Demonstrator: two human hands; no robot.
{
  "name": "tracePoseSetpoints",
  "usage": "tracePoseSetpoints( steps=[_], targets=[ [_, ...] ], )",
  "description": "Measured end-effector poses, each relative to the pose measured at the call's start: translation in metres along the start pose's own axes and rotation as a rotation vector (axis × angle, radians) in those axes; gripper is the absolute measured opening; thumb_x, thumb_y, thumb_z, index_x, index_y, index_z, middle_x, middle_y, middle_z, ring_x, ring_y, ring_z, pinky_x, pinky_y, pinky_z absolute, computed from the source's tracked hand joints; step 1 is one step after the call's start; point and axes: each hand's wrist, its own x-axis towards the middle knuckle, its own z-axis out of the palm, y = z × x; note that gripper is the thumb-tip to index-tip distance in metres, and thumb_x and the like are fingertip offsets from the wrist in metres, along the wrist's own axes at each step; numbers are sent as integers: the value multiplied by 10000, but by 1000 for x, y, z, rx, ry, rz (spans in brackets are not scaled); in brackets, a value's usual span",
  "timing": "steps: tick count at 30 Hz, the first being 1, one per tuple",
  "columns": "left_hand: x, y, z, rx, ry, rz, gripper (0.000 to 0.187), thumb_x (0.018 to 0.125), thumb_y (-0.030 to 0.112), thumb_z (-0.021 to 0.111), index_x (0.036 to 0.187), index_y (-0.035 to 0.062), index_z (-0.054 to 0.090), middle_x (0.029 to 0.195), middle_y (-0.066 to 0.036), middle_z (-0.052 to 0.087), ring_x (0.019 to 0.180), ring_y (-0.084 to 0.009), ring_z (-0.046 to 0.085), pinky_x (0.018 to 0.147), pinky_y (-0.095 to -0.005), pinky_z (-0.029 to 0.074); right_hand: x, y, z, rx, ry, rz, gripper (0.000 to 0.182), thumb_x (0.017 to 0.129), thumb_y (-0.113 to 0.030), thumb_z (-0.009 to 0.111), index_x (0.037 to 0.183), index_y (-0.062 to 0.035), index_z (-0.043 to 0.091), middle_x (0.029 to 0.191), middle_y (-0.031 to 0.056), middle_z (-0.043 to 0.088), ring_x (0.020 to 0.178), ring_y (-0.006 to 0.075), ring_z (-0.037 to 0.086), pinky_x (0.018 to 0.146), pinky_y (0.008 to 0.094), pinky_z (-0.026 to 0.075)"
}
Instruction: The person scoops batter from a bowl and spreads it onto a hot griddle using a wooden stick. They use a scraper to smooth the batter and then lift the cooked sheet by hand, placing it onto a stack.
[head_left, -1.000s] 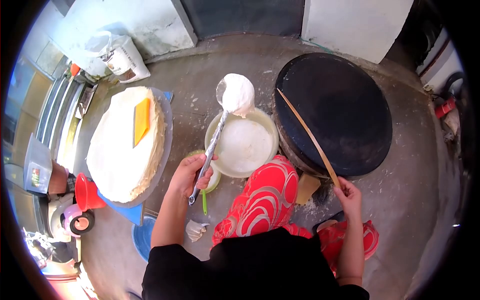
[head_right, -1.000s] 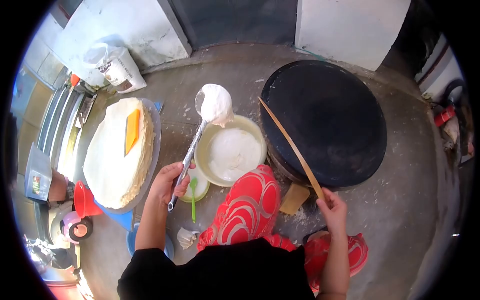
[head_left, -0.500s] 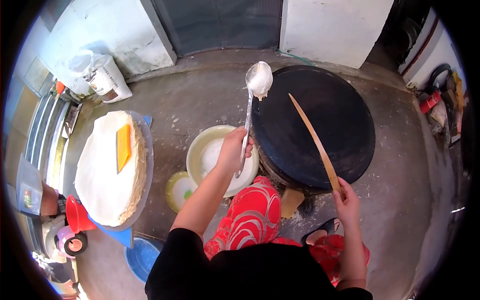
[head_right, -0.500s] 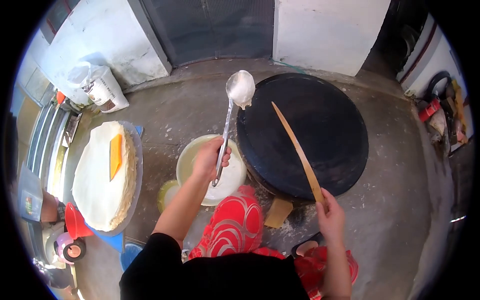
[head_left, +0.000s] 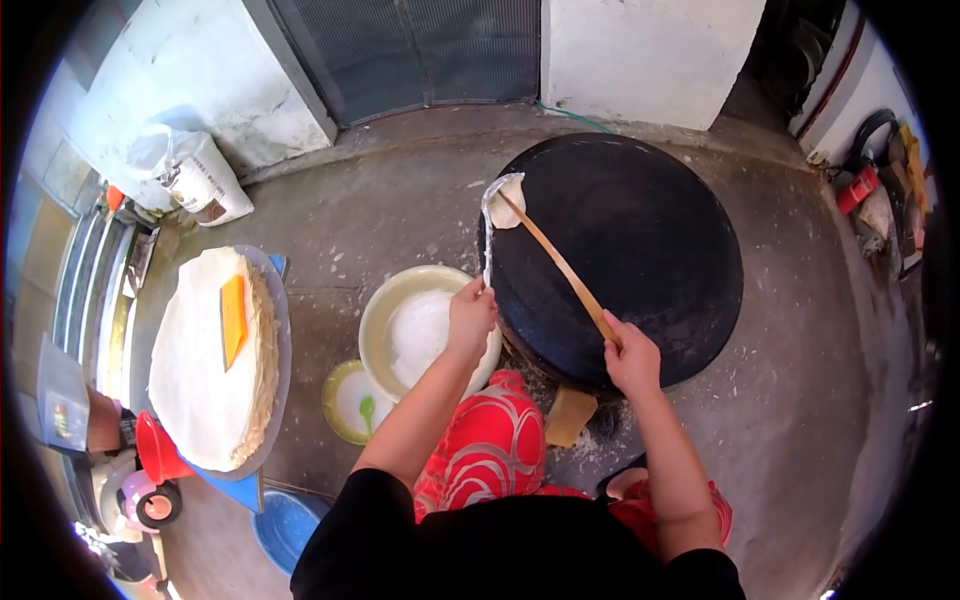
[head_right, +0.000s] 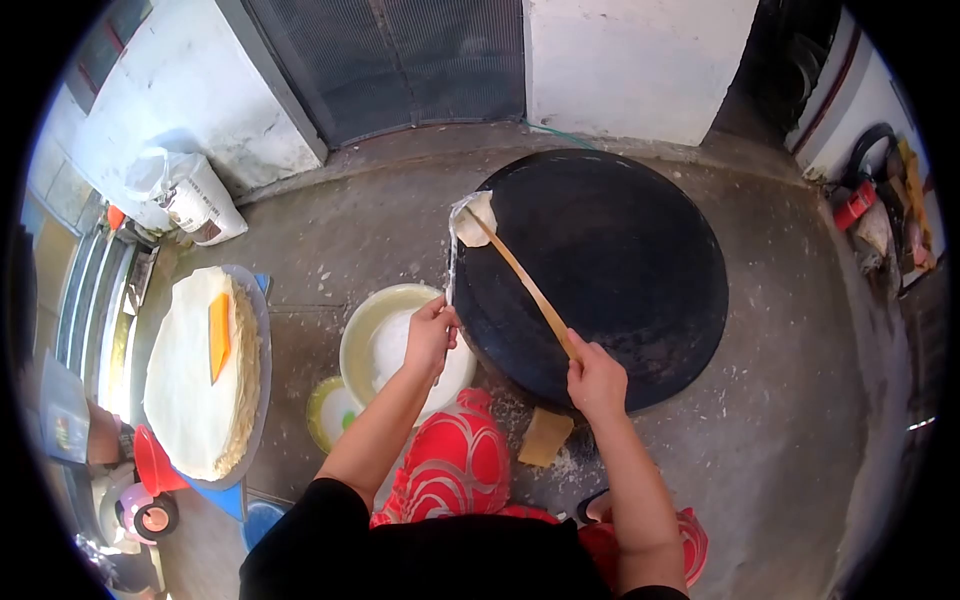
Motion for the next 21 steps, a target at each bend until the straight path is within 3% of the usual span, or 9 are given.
tracePoseSetpoints(
  steps=[4, 11, 13, 15, 17, 18, 19, 21],
  targets=[
    [-2, 2, 1, 110, 92, 174, 176, 858, 80, 438, 975, -11, 532, 582, 1, 446, 425, -57, 371, 373, -183, 318, 2, 8, 8, 38, -44, 35, 412, 688, -69, 554, 1094, -142, 563, 746, 101, 543, 698, 283, 557, 634, 356, 453],
    [56, 17, 13, 144, -44, -55, 172, 867, 98, 405, 960, 5, 516, 578, -17, 451, 408, -81, 382, 357, -225, 344, 6, 6, -25, 15, 37, -36, 420, 685, -63, 556, 1097, -143, 561, 735, 92, 548, 687, 276, 557, 625, 354, 456],
    [60, 41, 18, -57, -48, -129, 197, 870, 94, 368, 992, 0, 491, 565, -35, 442, 405, -98, 388, 354, -232, 351, 2, -3, -46, -91, 64, 22, 422, 694, -58, 547, 1108, -137, 548, 718, 83, 542, 676, 264, 553, 600, 353, 458],
    [62, 64, 16, -134, -107, -147, 226, 876, 102, 345, 1026, -16, 467, 597, -53, 449, 421, -105, 382, 359, -222, 350, -3, 9, -44, -194, 87, -82, 462, 670, -48, 550, 1125, -124, 534, 709, 71, 525, 649, 252, 538, 563, 352, 451],
    [58, 86, 14, -419, -301, -283, 244, 890, 130, 348, 1032, -37, 454, 658, -55, 455, 444, -92, 367, 368, -205, 345, -7, 18, -33, -369, 27, -326, 509, 637, -54, 557, 1141, -117, 524, 708, 54, 508, 614, 232, 518, 533, 345, 431],
    [56, 93, 12, -612, -409, -358, 274, 903, 145, 343, 1077, -47, 433, 688, -47, 436, 458, -81, 350, 370, -195, 334, -7, 20, -24, -400, 16, -385, 517, 629, -22, 545, 1136, -122, 534, 712, 47, 501, 602, 212, 505, 532, 315, 424],
    [53, 99, 12, -612, -408, -358, 274, 903, 145, 343, 1077, -47, 433, 688, -47, 436, 458, -81, 350, 370, -195, 334, -5, 21, -14, -400, 16, -386, 517, 629, -22, 545, 1136, -122, 534, 712, 47, 501, 602, 212, 505, 532, 315, 424],
    [48, 110, 12, -1005, -656, -526, 309, 911, 142, 333, 1140, -54, 399, 668, -36, 409, 455, -74, 348, 367, -198, 327, 7, 25, 6, -491, 21, -501, 485, 653, -57, 525, 1134, -114, 534, 717, 34, 493, 604, 190, 499, 539, 302, 418]
  ],
)
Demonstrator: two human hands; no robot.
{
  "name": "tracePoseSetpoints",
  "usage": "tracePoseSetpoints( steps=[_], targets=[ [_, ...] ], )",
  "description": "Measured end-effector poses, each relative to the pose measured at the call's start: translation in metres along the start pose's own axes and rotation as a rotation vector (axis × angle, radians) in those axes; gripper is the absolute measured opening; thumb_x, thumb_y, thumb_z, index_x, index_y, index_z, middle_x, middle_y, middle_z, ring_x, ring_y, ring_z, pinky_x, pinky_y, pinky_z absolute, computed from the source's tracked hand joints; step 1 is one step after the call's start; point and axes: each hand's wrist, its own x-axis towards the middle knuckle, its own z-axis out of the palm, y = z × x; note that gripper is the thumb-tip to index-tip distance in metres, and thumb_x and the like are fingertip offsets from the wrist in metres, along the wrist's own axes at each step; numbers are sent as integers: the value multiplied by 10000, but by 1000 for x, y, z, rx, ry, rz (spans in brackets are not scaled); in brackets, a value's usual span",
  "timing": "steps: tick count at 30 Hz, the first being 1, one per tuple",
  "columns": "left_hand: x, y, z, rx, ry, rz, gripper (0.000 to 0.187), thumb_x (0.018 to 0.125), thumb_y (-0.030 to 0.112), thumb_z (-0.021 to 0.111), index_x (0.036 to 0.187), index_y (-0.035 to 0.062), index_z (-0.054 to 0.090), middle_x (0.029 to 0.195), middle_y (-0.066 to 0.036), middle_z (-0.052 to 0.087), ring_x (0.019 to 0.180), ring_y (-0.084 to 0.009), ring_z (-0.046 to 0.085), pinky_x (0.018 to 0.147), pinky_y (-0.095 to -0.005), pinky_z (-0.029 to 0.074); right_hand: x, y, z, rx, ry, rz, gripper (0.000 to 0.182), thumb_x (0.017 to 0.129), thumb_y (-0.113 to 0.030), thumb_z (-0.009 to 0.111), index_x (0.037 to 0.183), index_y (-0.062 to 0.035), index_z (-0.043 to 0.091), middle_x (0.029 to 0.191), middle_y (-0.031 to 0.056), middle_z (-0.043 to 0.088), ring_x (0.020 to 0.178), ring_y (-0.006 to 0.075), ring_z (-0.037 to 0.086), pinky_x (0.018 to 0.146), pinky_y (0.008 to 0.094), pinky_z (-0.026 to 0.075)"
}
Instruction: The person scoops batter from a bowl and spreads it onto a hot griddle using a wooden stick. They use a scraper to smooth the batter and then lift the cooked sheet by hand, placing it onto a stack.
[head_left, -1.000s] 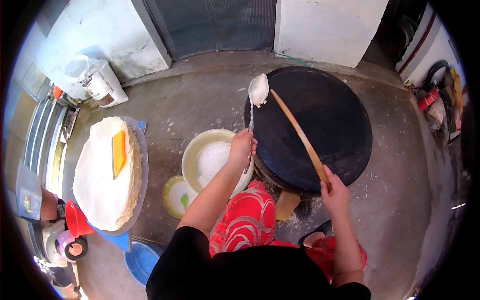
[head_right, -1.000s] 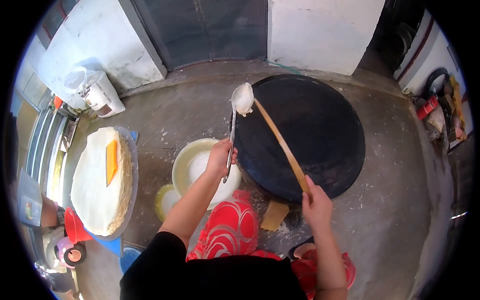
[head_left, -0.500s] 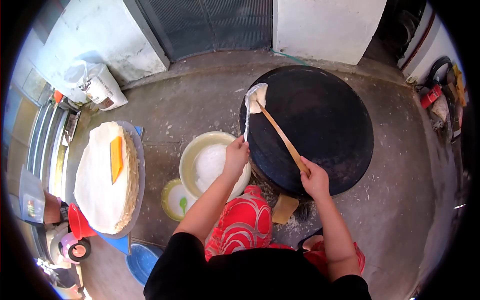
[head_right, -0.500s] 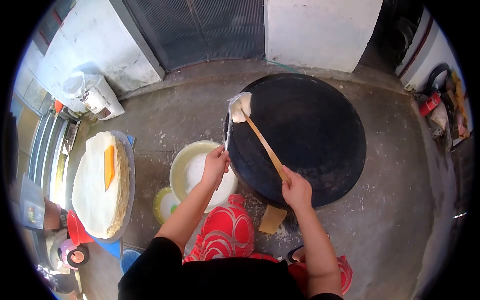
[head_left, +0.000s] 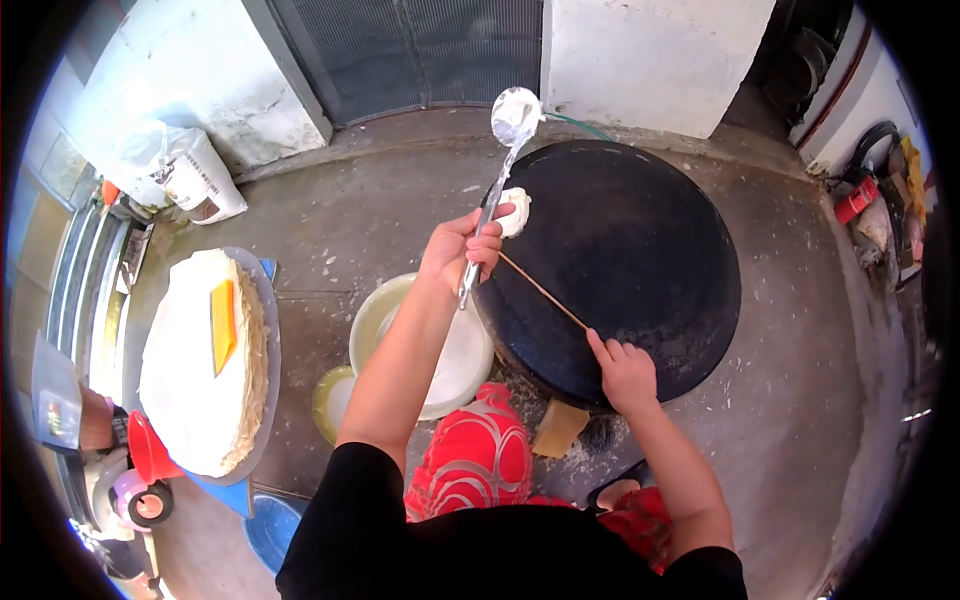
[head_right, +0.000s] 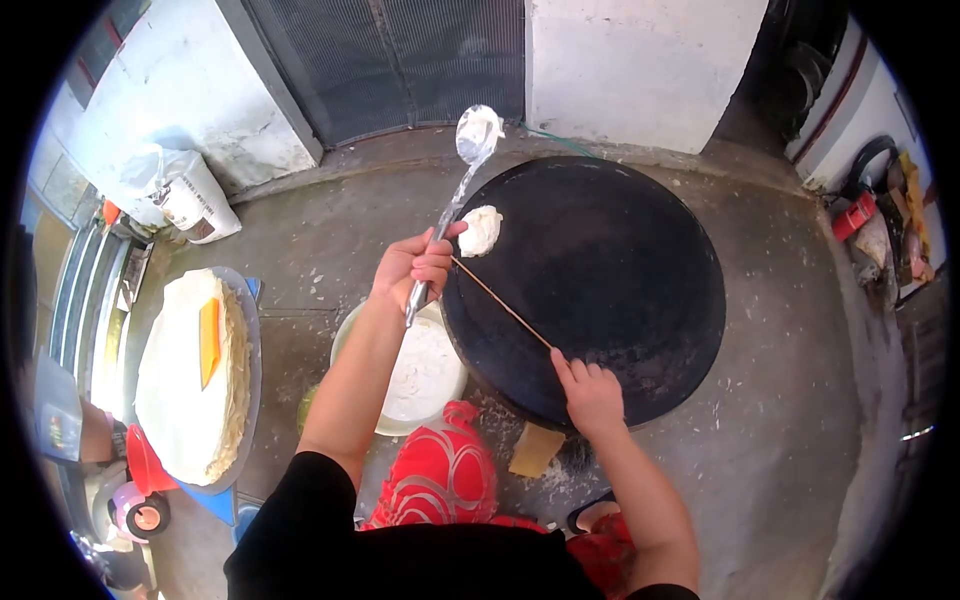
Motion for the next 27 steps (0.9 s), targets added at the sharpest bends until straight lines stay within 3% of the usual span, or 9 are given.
tracePoseSetpoints(
  steps=[5, 8, 10, 11, 16, 19, 22, 24, 27],
  targets=[
    [-15, -3, 18, -236, -162, -73, 339, 921, 167, 325, 1163, -60, 392, 644, -32, 390, 455, -82, 349, 365, -206, 315, 54, 13, 19, -204, 39, 8, 450, 672, -73, 521, 1119, -118, 545, 747, 34, 495, 603, 184, 498, 536, 301, 420],
    [-42, -3, 16, -195, -179, -40, 345, 924, 163, 305, 1172, -63, 385, 637, -35, 388, 442, -87, 345, 362, -212, 314, 62, 11, 18, -123, -13, 223, 456, 683, -73, 536, 1137, -123, 529, 739, 46, 492, 608, 204, 509, 528, 326, 431],
    [-74, -4, -10, -171, -154, 31, 350, 924, 158, 289, 1177, -66, 381, 632, -38, 387, 435, -90, 342, 359, -212, 315, 42, -1, 25, 335, 93, 237, 479, 686, -80, 548, 1161, -127, 504, 733, 51, 482, 605, 218, 513, 511, 342, 437],
    [-82, -6, -18, -170, -155, 29, 350, 924, 158, 289, 1177, -66, 381, 632, -38, 387, 435, -90, 342, 359, -212, 315, 41, -7, 21, 269, -72, 252, 468, 670, -72, 556, 1132, -134, 527, 715, 68, 486, 630, 231, 536, 531, 354, 450],
    [-122, -19, -68, -336, 146, 153, 344, 908, 131, 302, 1186, -58, 377, 631, -34, 387, 433, -86, 339, 347, -204, 308, 69, 25, 33, -62, -51, 340, 390, 660, -61, 549, 1039, -141, 591, 726, 114, 520, 701, 250, 567, 612, 362, 465],
    [-152, -31, -103, -391, 280, 219, 341, 903, 135, 308, 1175, -54, 387, 633, -34, 398, 434, -82, 345, 348, -200, 303, 61, 3, 28, 452, 58, 481, 382, 667, -59, 534, 1041, -117, 582, 768, 117, 543, 711, 295, 557, 626, 384, 463],
    [-170, -44, -134, -462, 366, 247, 330, 901, 140, 314, 1152, -54, 404, 630, -31, 405, 435, -81, 352, 349, -198, 304, 52, 11, 33, 127, -63, 308, 462, 655, -62, 547, 1110, -138, 531, 741, 98, 500, 637, 277, 547, 567, 384, 458],
    [-177, -56, -150, -515, 417, 253, 323, 899, 140, 320, 1138, -56, 413, 628, -29, 409, 435, -81, 356, 350, -198, 304, 68, 45, 40, -67, -23, 376, 434, 698, -76, 511, 1127, -135, 503, 746, 81, 491, 639, 249, 547, 551, 371, 458],
    [-182, -64, -159, -577, 487, 247, 303, 877, 98, 323, 1103, -72, 431, 627, -33, 428, 436, -91, 364, 356, -203, 314, 70, 37, 54, 274, 89, 539, 427, 668, -86, 549, 1094, -112, 547, 783, 98, 544, 718, 263, 578, 636, 369, 476]
  ],
)
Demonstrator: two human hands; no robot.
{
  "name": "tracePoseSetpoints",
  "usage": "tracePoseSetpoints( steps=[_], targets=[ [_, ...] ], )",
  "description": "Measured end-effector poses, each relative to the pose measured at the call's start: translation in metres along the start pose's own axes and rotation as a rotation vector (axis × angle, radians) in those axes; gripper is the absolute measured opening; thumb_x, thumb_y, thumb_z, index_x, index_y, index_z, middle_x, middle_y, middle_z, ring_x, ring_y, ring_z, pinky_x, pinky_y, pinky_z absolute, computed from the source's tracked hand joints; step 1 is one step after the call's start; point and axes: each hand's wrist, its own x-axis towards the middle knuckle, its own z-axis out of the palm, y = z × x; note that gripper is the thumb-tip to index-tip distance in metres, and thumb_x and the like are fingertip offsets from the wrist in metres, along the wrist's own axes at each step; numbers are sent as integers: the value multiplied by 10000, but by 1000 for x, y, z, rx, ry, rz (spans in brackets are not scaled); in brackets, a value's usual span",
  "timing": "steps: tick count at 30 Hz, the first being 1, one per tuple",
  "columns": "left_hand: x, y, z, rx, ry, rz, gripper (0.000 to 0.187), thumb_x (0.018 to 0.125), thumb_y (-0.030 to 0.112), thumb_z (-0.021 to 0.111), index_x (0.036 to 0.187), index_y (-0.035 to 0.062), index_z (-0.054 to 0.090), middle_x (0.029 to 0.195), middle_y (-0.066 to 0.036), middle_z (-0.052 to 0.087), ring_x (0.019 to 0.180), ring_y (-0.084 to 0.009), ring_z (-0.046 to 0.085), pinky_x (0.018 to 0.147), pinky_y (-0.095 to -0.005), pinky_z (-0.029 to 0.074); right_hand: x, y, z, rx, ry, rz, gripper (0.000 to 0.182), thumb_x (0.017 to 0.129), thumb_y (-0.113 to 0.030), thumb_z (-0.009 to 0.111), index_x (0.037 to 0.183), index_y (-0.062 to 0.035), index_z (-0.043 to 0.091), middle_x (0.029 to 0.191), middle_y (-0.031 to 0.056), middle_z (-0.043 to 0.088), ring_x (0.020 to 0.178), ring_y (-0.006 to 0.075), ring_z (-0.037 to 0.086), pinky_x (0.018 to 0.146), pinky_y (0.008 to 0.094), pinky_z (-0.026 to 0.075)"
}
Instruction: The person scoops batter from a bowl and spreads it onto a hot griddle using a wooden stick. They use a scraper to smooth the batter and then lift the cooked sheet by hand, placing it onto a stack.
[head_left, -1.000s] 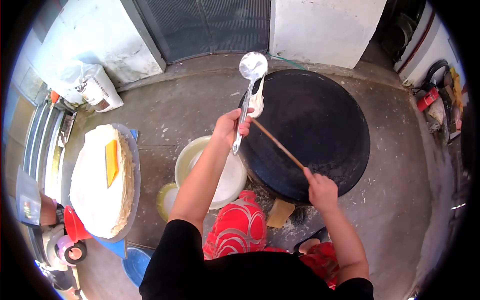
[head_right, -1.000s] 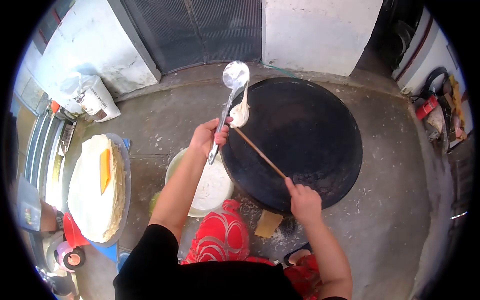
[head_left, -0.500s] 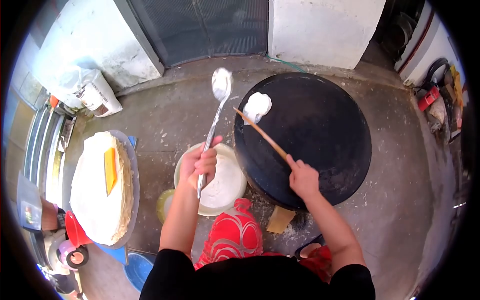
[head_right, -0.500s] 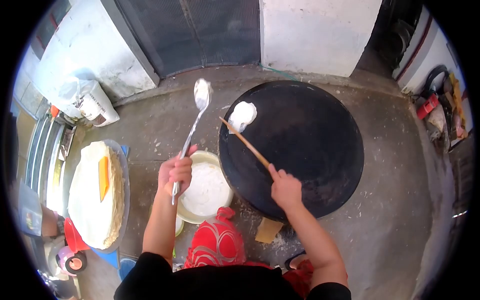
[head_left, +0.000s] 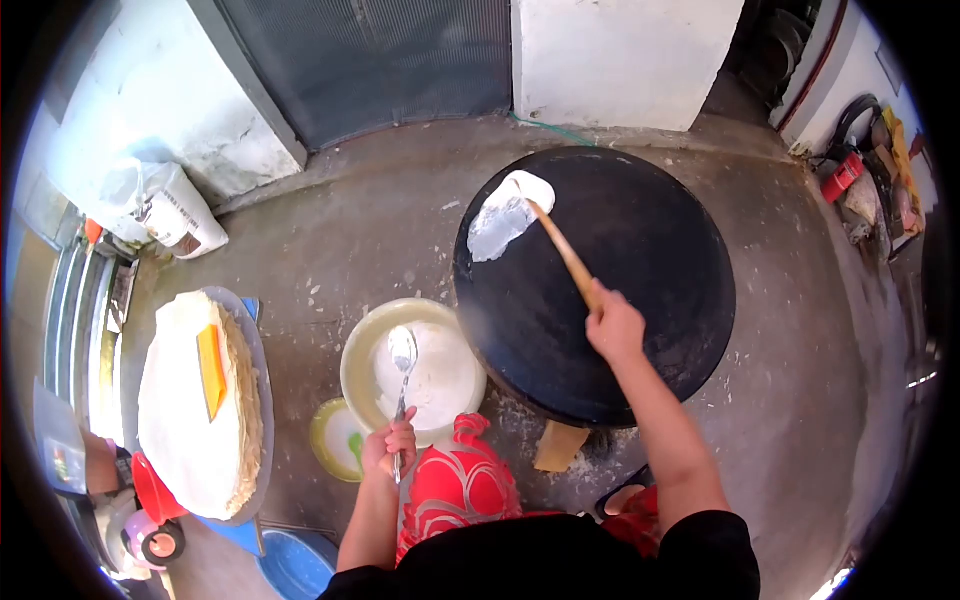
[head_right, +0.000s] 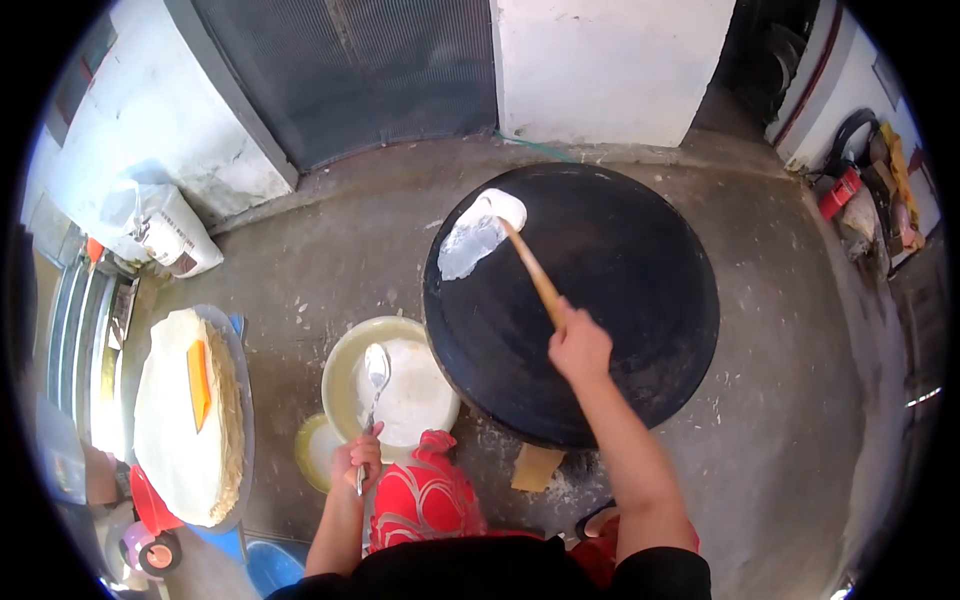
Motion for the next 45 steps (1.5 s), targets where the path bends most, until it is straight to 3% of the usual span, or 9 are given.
tracePoseSetpoints(
  steps=[7, 12, 17, 23, 26, 32, 36, 41, 45],
  targets=[
    [14, 5, -21, -38, 8, 40, 291, 859, 64, 316, 1061, -99, 448, 614, -38, 435, 440, -98, 379, 369, -210, 331, 26, -11, 1, -374, -105, -46, 512, 655, -109, 577, 1157, -140, 479, 782, 89, 509, 683, 264, 564, 620, 385, 474],
    [13, 9, -23, -12, -12, 22, 284, 852, 51, 323, 1060, -103, 440, 612, -37, 431, 438, -99, 380, 369, -211, 333, -5, -22, 12, 126, -7, 110, 415, 670, -131, 530, 1084, -111, 558, 862, 117, 571, 869, 268, 569, 743, 374, 468],
    [15, 7, -22, -38, 37, 43, 270, 855, 50, 324, 1055, -90, 440, 612, -39, 429, 443, -102, 374, 367, -214, 326, 26, 12, -4, -340, -32, 23, 435, 687, -49, 501, 1113, -131, 528, 766, 89, 519, 693, 265, 568, 592, 398, 464],
    [20, 13, -24, 13, 30, 37, 258, 851, 38, 329, 1049, -86, 437, 615, -38, 421, 446, -102, 374, 365, -214, 323, 4, -46, -1, 57, -62, 16, 413, 690, -142, 518, 1102, -107, 519, 914, 111, 566, 821, 287, 585, 716, 384, 474],
    [19, 7, -21, -3, 53, 55, 252, 843, 25, 343, 1052, -83, 434, 615, -34, 418, 443, -100, 371, 365, -212, 321, 41, -25, 3, -440, -147, 11, 412, 728, -112, 492, 1138, -108, 455, 826, 102, 519, 711, 268, 577, 604, 390, 479],
    [22, 18, -26, 46, 58, 83, 252, 841, 21, 353, 1056, -83, 432, 611, -34, 412, 443, -96, 369, 366, -210, 322, 2, -20, -1, 16, -43, 275, 446, 685, -119, 483, 1129, -91, 524, 958, 140, 575, 906, 307, 563, 798, 370, 451],
    [19, 14, -24, 34, 70, 77, 249, 839, 18, 355, 1050, -88, 433, 618, -32, 414, 445, -95, 368, 366, -209, 322, 20, 7, -5, -371, -62, 52, 493, 686, -63, 501, 1164, -170, 453, 822, 111, 514, 697, 301, 562, 608, 419, 462],
    [21, 19, -25, 43, 63, 77, 256, 850, 37, 343, 1051, -96, 428, 645, -35, 421, 454, -96, 373, 368, -210, 325, 32, 2, -14, -95, -67, 387, 506, 695, -109, 508, 1199, -139, 471, 982, 137, 563, 897, 292, 562, 773, 376, 454],
    [22, 14, -23, 30, 78, 99, 260, 856, 49, 336, 1051, -97, 428, 643, -33, 422, 453, -95, 370, 370, -210, 324, 41, -26, 0, -347, -161, 75, 486, 704, -133, 534, 1180, -94, 444, 870, 124, 544, 776, 271, 587, 661, 381, 485]
  ],
)
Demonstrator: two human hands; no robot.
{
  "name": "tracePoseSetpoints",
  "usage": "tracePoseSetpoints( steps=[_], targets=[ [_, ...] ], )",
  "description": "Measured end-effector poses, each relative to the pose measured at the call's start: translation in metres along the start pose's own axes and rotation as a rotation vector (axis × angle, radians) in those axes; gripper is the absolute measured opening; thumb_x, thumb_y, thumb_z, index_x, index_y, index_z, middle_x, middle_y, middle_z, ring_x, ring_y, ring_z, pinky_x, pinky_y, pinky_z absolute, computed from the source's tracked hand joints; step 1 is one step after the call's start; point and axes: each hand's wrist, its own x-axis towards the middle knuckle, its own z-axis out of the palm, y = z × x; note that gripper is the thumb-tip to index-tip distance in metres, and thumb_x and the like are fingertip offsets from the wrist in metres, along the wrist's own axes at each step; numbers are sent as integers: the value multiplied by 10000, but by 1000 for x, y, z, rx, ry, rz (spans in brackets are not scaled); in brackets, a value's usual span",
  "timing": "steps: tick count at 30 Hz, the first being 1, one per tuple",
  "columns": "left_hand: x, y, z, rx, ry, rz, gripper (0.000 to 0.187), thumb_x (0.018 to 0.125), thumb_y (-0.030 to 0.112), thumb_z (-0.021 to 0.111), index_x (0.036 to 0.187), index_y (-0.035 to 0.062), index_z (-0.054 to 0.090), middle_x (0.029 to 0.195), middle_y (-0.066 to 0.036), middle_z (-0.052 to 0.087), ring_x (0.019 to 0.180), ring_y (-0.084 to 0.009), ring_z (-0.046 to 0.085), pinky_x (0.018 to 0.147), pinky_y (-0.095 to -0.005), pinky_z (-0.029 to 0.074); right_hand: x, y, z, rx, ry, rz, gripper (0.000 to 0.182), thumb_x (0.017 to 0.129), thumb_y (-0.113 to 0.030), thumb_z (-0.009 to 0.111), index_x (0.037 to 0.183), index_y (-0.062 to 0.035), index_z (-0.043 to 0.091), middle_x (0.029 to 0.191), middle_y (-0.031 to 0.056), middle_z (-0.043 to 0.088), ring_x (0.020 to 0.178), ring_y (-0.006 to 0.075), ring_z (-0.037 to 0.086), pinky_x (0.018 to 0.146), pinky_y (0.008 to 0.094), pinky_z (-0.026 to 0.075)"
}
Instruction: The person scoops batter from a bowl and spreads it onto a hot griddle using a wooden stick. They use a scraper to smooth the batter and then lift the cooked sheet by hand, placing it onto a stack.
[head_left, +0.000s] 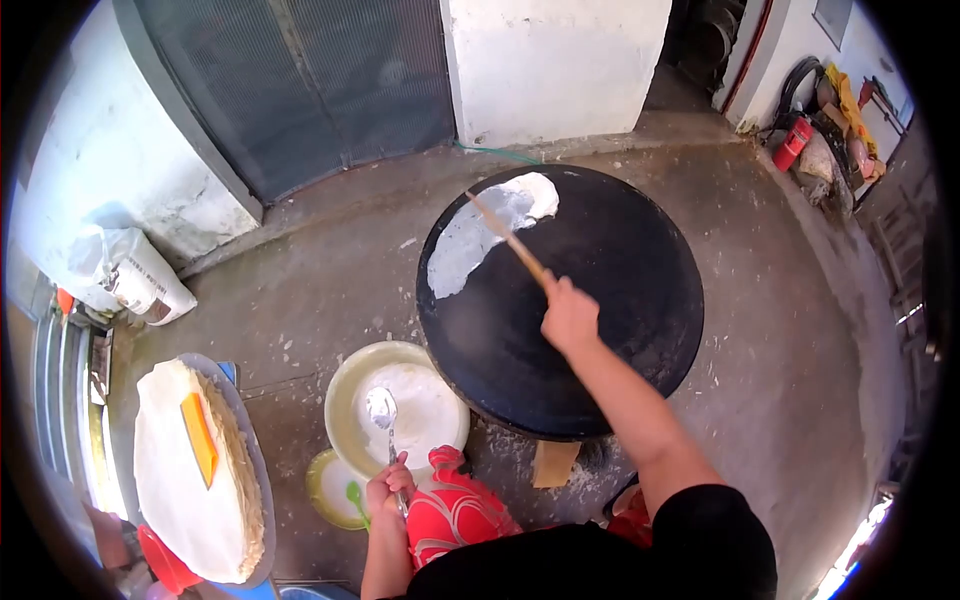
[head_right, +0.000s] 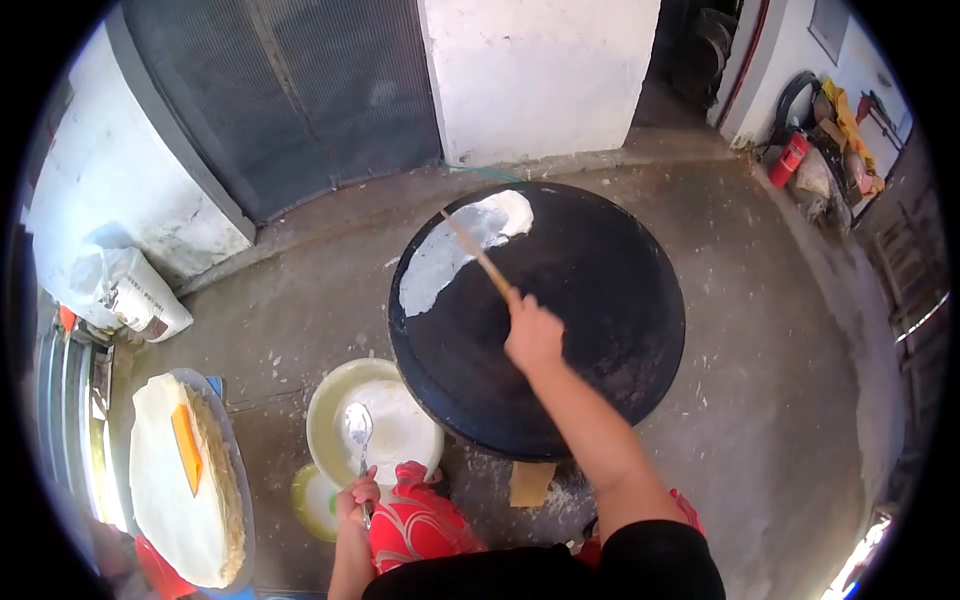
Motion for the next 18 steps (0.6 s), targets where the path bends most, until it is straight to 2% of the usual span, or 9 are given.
tracePoseSetpoints(
  steps=[2, 6, 8, 10, 12, 13, 14, 17, 18],
  targets=[
    [-4, -1, 1, 2, -8, -27, 258, 860, 58, 343, 1049, -94, 430, 645, -32, 423, 456, -93, 375, 370, -209, 327, 26, 34, -3, -140, 10, 129, 458, 727, -111, 519, 1176, -91, 434, 862, 110, 534, 743, 244, 589, 597, 360, 490],
    [0, 6, -3, 21, -7, -5, 258, 862, 62, 340, 1046, -95, 430, 642, -31, 420, 456, -93, 377, 369, -211, 331, -14, 46, 5, 104, 94, 269, 526, 697, -107, 523, 1210, -88, 409, 877, 131, 532, 753, 301, 584, 632, 382, 482],
    [4, 8, -4, 28, -1, 41, 255, 860, 60, 340, 1042, -95, 430, 637, -30, 418, 452, -96, 374, 368, -214, 334, -50, 14, -6, 239, 16, 210, 534, 660, -95, 534, 1187, -102, 444, 930, 133, 531, 778, 327, 570, 668, 406, 474],
    [3, 4, 1, 39, 16, 38, 252, 860, 59, 337, 1040, -93, 429, 633, -28, 414, 447, -95, 368, 368, -213, 334, -49, 14, -11, 227, -75, 63, 535, 673, -88, 533, 1198, -105, 435, 915, 128, 530, 774, 306, 578, 659, 395, 476],
    [1, 4, 0, 40, 14, -16, 251, 866, 66, 338, 1039, -91, 428, 633, -27, 410, 449, -96, 372, 370, -215, 334, -15, 55, -5, -113, -2, 214, 562, 681, -83, 542, 1227, -112, 413, 908, 109, 532, 770, 278, 586, 646, 387, 479],
    [-1, 6, -2, 47, 19, -17, 251, 866, 66, 338, 1039, -91, 428, 633, -27, 410, 449, -96, 372, 370, -215, 334, -4, 78, -2, -114, 1, 266, 573, 692, -85, 545, 1245, -117, 399, 896, 98, 530, 764, 256, 590, 639, 380, 480],
    [0, 8, -2, 59, 17, -18, 251, 869, 69, 337, 1039, -92, 427, 637, -27, 410, 450, -96, 373, 372, -216, 336, -1, 84, -13, -45, -81, 316, 563, 695, -102, 537, 1241, -113, 402, 911, 115, 542, 797, 283, 584, 678, 390, 476],
    [6, 12, -5, 72, -5, -8, 250, 873, 73, 339, 1039, -94, 426, 647, -28, 412, 455, -96, 375, 376, -219, 337, -19, 54, -10, 178, 27, 393, 552, 695, -147, 521, 1227, -70, 395, 964, 167, 543, 838, 320, 577, 730, 419, 464],
    [7, 12, -6, 70, -9, 22, 250, 874, 74, 341, 1039, -94, 426, 653, -29, 414, 458, -97, 376, 378, -220, 337, -24, 36, -11, 227, 63, 317, 549, 691, -137, 523, 1217, -49, 394, 935, 169, 539, 824, 322, 577, 716, 412, 469]
  ],
)
